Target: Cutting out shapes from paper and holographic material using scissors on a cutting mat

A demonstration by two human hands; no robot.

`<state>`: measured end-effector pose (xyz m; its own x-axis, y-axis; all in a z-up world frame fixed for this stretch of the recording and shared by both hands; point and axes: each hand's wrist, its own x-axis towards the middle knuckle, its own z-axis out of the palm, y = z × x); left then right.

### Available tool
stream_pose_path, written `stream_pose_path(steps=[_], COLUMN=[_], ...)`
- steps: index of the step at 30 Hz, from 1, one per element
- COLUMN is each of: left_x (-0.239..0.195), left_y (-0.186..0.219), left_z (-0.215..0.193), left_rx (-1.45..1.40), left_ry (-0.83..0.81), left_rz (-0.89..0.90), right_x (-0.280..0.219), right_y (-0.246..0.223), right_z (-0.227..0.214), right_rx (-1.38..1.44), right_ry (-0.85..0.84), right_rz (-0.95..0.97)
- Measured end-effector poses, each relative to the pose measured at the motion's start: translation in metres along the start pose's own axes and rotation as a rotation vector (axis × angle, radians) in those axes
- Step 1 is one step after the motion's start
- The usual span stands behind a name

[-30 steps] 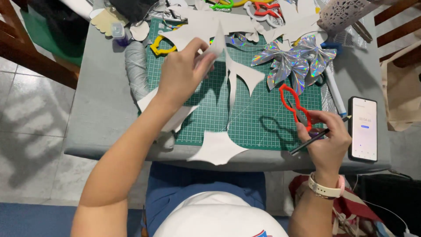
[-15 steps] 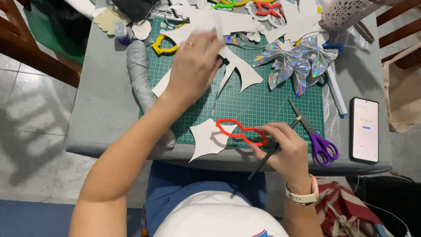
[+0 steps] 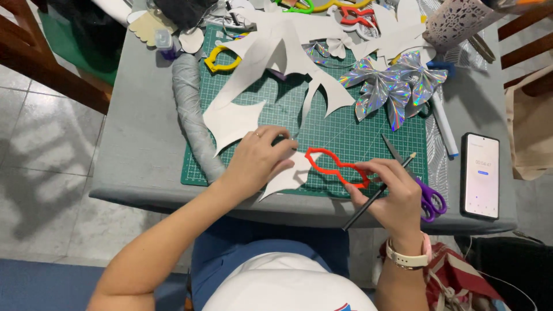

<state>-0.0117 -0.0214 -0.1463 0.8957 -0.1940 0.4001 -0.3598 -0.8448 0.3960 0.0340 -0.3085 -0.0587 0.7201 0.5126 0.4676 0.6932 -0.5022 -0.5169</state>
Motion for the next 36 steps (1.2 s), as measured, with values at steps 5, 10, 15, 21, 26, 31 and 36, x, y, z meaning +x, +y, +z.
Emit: stream_pose_path(steps=[5,10,15,21,26,31,36], left_x=[-0.001,-0.03,-0.044,-0.043,-0.042,-0.042,-0.042], left_y=[0.003,0.015,0.012,0.013,0.014,0.014,0.016], left_z=[-0.02,-0.059,-0.046,-0.036,-0.039,-0.039,-0.04], left_rx=[0.069,-0.06,0.051,0.096,0.08,0.069,0.064], left_ry=[0.195,0.246,0.189,0.151,0.124,0.117,0.124], left_rz=[-0.061,-0.118,-0.091,-0.124,-0.155,-0.162,-0.171], right_x=[0.017,0.046,0.068,0.071,0.072,0.072,0.072], right_y=[-0.01,-0.018,-0.006,0.0,0.009,0.017,0.017], right_z=[0.01,0.031,0.058,0.062,0.063,0.065,0.065], right_rx=[-0.021,-0.018,-0.128,-0.041,-0.032,-0.021,0.0], right_ry=[-0.08,-0.208,-0.411,-0.468,-0.491,-0.503,-0.512], right_rz=[-0.039,-0.151,-0.228,-0.154,-0.15,-0.147,-0.137])
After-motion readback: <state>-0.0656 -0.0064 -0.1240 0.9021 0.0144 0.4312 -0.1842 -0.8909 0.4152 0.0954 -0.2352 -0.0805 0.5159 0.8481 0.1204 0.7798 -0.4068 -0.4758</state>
